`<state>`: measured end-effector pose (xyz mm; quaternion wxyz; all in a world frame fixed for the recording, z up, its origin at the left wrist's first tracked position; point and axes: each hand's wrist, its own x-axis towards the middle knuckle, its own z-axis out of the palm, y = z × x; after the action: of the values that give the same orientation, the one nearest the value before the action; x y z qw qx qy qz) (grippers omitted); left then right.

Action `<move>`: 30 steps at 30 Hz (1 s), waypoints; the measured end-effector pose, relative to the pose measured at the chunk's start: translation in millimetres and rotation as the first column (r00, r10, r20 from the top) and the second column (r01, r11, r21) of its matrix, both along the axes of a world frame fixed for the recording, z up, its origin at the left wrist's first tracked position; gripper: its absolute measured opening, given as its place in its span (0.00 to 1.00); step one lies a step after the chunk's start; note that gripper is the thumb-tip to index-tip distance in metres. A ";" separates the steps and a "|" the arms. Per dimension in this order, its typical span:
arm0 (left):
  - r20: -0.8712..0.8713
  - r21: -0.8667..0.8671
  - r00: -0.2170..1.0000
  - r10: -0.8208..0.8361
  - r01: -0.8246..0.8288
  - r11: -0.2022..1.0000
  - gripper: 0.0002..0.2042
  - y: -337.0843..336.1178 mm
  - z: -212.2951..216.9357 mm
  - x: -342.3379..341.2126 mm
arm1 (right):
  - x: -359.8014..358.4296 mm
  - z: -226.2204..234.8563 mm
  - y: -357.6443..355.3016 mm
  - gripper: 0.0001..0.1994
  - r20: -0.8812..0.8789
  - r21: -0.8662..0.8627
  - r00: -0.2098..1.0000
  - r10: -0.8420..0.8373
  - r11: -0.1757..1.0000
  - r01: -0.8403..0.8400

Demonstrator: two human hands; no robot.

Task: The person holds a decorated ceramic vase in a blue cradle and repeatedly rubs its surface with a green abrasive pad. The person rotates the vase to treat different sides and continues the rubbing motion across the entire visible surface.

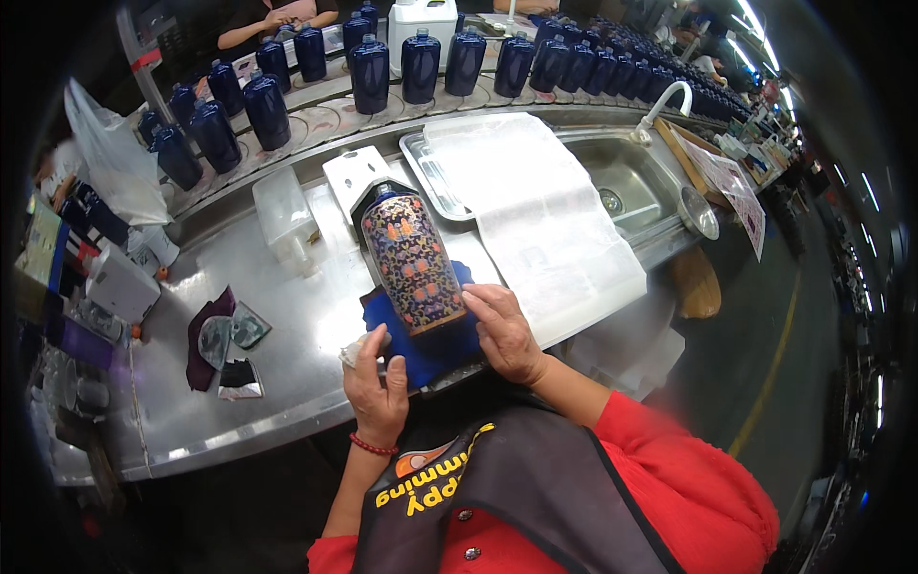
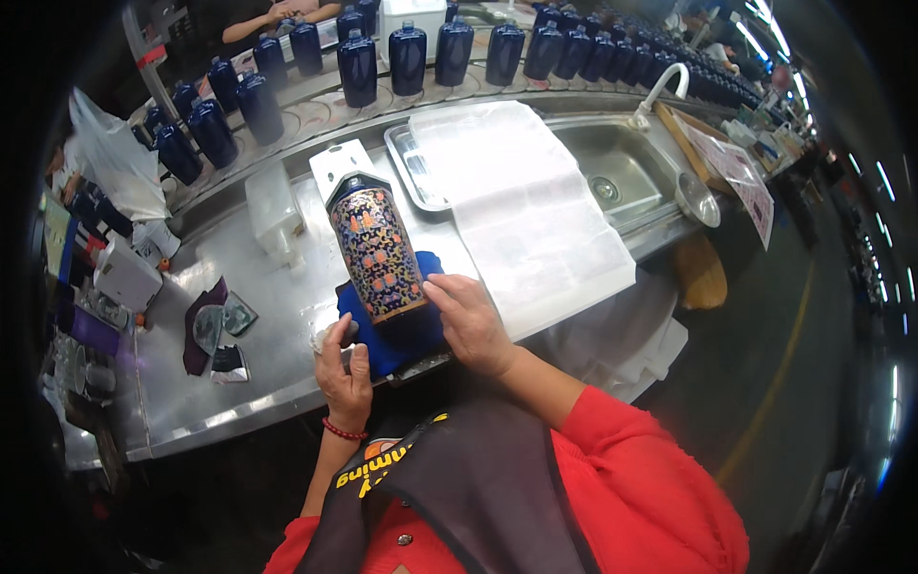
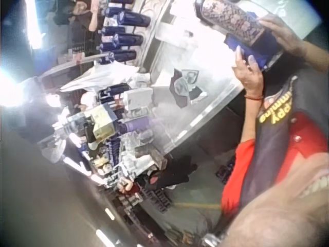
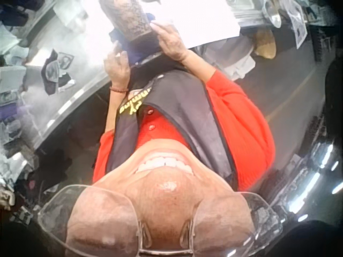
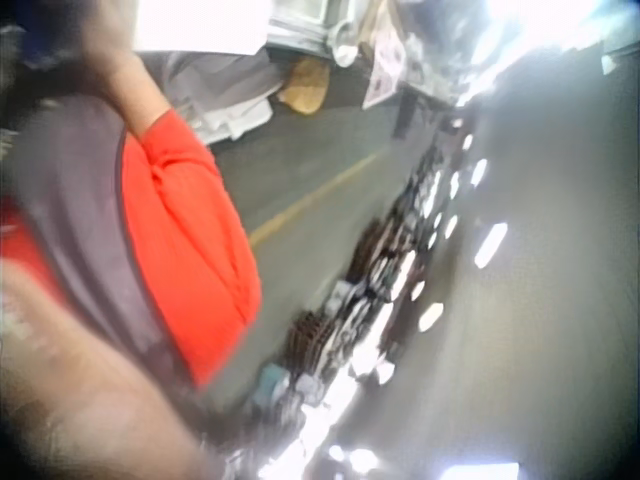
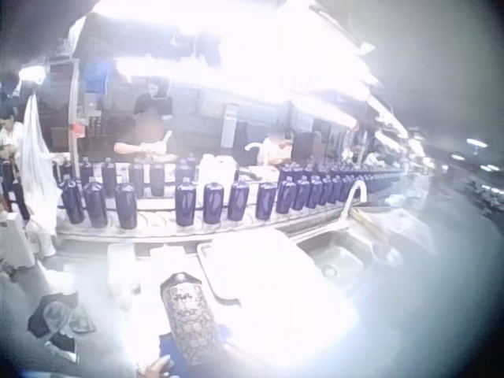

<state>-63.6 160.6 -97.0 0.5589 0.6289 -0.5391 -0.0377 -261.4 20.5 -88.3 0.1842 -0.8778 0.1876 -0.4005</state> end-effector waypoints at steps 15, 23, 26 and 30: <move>0.075 -0.014 0.983 -0.170 0.171 0.985 0.21 0.5 -1.7 16.2 | 9.4 6.2 6.8 0.26 -0.070 -0.020 0.987 -0.146 0.989 0.145; 0.193 0.012 0.975 -0.113 0.113 0.994 0.21 1.6 -8.9 12.1 | 5.7 1.1 5.0 0.28 -0.017 0.050 0.995 -0.094 0.994 0.095; 0.183 0.063 0.980 -0.077 0.066 0.996 0.20 5.2 -9.9 7.4 | 3.3 -0.2 2.3 0.29 -0.011 0.054 0.997 -0.072 0.996 0.072; 0.229 0.091 0.973 -0.017 -0.004 0.996 0.20 6.2 -11.1 2.3 | 3.0 -6.0 -0.2 0.31 0.005 0.044 1.000 -0.030 0.999 0.030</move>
<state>-61.3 166.7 -108.1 0.4636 0.6520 -0.5999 0.0086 -258.4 20.3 -94.3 0.1981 -0.8695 0.2089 -0.4014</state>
